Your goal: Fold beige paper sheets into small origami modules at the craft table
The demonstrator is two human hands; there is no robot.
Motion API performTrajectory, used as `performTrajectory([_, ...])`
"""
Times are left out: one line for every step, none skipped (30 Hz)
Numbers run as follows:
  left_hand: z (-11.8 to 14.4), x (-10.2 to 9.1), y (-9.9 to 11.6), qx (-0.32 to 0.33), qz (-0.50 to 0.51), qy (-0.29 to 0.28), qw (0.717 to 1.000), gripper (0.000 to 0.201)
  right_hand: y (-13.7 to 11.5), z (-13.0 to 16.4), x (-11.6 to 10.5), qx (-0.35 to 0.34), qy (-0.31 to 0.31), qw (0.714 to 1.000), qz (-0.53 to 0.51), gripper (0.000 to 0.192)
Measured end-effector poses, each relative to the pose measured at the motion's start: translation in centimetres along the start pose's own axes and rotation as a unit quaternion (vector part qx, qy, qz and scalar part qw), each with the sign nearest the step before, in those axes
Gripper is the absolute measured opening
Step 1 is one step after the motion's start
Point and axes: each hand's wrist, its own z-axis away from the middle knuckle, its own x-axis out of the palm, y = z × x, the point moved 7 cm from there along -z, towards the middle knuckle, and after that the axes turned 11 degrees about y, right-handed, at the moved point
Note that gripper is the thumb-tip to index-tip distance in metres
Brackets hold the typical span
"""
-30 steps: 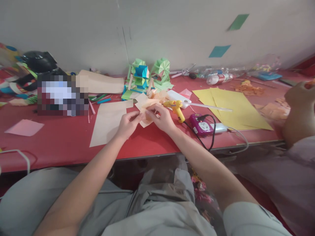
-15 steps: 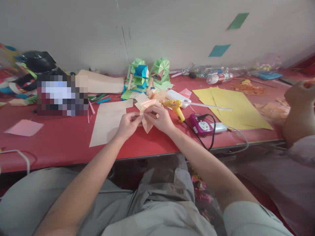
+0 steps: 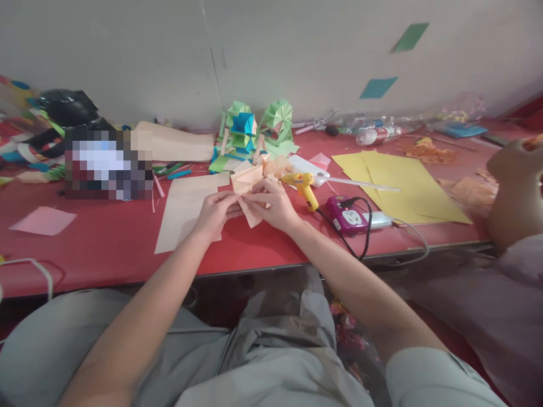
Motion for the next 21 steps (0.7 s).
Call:
performTrajectory([0.0, 0.0, 0.1, 0.004, 0.001, 0.001, 1.0, 0.027, 0.0, 0.0, 0.0, 0.0, -0.002, 1.0, 0.0, 0.02])
performTrajectory([0.0, 0.0, 0.1, 0.009, 0.002, 0.001, 1.0, 0.026, 0.0, 0.0, 0.0, 0.0, -0.005, 1.0, -0.003, 0.019])
performTrajectory([0.0, 0.0, 0.2, 0.014, 0.004, -0.002, 1.0, 0.025, 0.0, 0.1, 0.0, 0.0, -0.008, 1.0, -0.007, 0.02])
performTrajectory([0.0, 0.0, 0.3, 0.018, 0.004, -0.006, 1.0, 0.025, 0.0, 0.1, 0.1, 0.0, -0.011, 1.0, -0.012, 0.02])
performTrajectory([0.0, 0.1, 0.4, 0.024, 0.002, -0.013, 1.0, 0.025, 0.0, 0.1, 0.1, -0.001, -0.014, 1.0, -0.018, 0.02])
performTrajectory([0.1, 0.1, 0.4, 0.03, -0.002, -0.019, 0.999, 0.027, -0.1, 0.1, 0.1, -0.003, -0.016, 1.0, -0.023, 0.021])
performTrajectory([0.1, 0.2, 0.5, 0.037, -0.008, -0.022, 0.999, 0.029, -0.2, 0.1, 0.1, -0.006, -0.019, 0.999, -0.027, 0.021])
performTrajectory([0.2, 0.1, 0.5, 0.045, -0.014, -0.022, 0.999, 0.031, -0.3, 0.1, 0.1, -0.009, -0.021, 0.999, -0.027, 0.021])
performTrajectory([0.2, 0.1, 0.6, 0.052, -0.021, -0.018, 0.998, 0.032, -0.4, 0.1, 0.1, -0.009, -0.026, 0.999, -0.025, 0.022])
performTrajectory([0.1, 0.0, 0.6, 0.058, -0.026, -0.011, 0.998, 0.033, -0.4, 0.0, 0.2, -0.008, -0.031, 0.999, -0.021, 0.022])
performTrajectory([0.1, -0.1, 0.6, 0.063, -0.031, -0.003, 0.998, 0.033, -0.5, 0.0, 0.2, -0.006, -0.036, 0.999, -0.018, 0.022])
performTrajectory([0.1, -0.2, 0.6, 0.067, -0.036, 0.005, 0.997, 0.033, -0.6, 0.0, 0.3, -0.005, -0.038, 0.999, -0.017, 0.023])
performTrajectory([0.0, -0.3, 0.7, 0.07, -0.042, 0.012, 0.997, 0.032, -0.6, 0.0, 0.2, -0.005, -0.037, 0.999, -0.017, 0.023])
performTrajectory([0.0, -0.3, 0.7, 0.075, -0.047, 0.02, 0.996, 0.031, -0.7, -0.1, 0.2, -0.006, -0.034, 0.999, -0.017, 0.023])
performTrajectory([-0.1, -0.4, 0.8, 0.08, -0.052, 0.028, 0.995, 0.03, -0.8, -0.1, 0.1, -0.008, -0.029, 0.999, -0.015, 0.023])
performTrajectory([-0.1, -0.5, 0.8, 0.085, -0.056, 0.034, 0.994, 0.03, -0.8, -0.1, 0.0, -0.008, -0.023, 1.0, -0.011, 0.023])
performTrajectory([-0.2, -0.5, 0.9, 0.091, -0.058, 0.038, 0.993, 0.029, -0.7, -0.1, -0.1, -0.002, -0.016, 1.0, -0.006, 0.023])
performTrajectory([-0.3, -0.6, 0.9, 0.095, -0.059, 0.041, 0.993, 0.029, -0.5, -0.1, -0.3, 0.008, -0.009, 1.0, 0.0, 0.023])
performTrajectory([-0.3, -0.6, 0.9, 0.097, -0.059, 0.044, 0.993, 0.029, -0.3, -0.1, -0.5, 0.022, 0.001, 1.0, 0.004, 0.023])
performTrajectory([-0.4, -0.7, 0.9, 0.097, -0.058, 0.045, 0.993, 0.03, -0.1, -0.2, -0.7, 0.037, 0.013, 0.999, 0.003, 0.023])
performTrajectory([-0.4, -0.7, 0.9, 0.096, -0.058, 0.046, 0.993, 0.031, 0.1, -0.2, -0.9, 0.051, 0.027, 0.998, -0.002, 0.023])
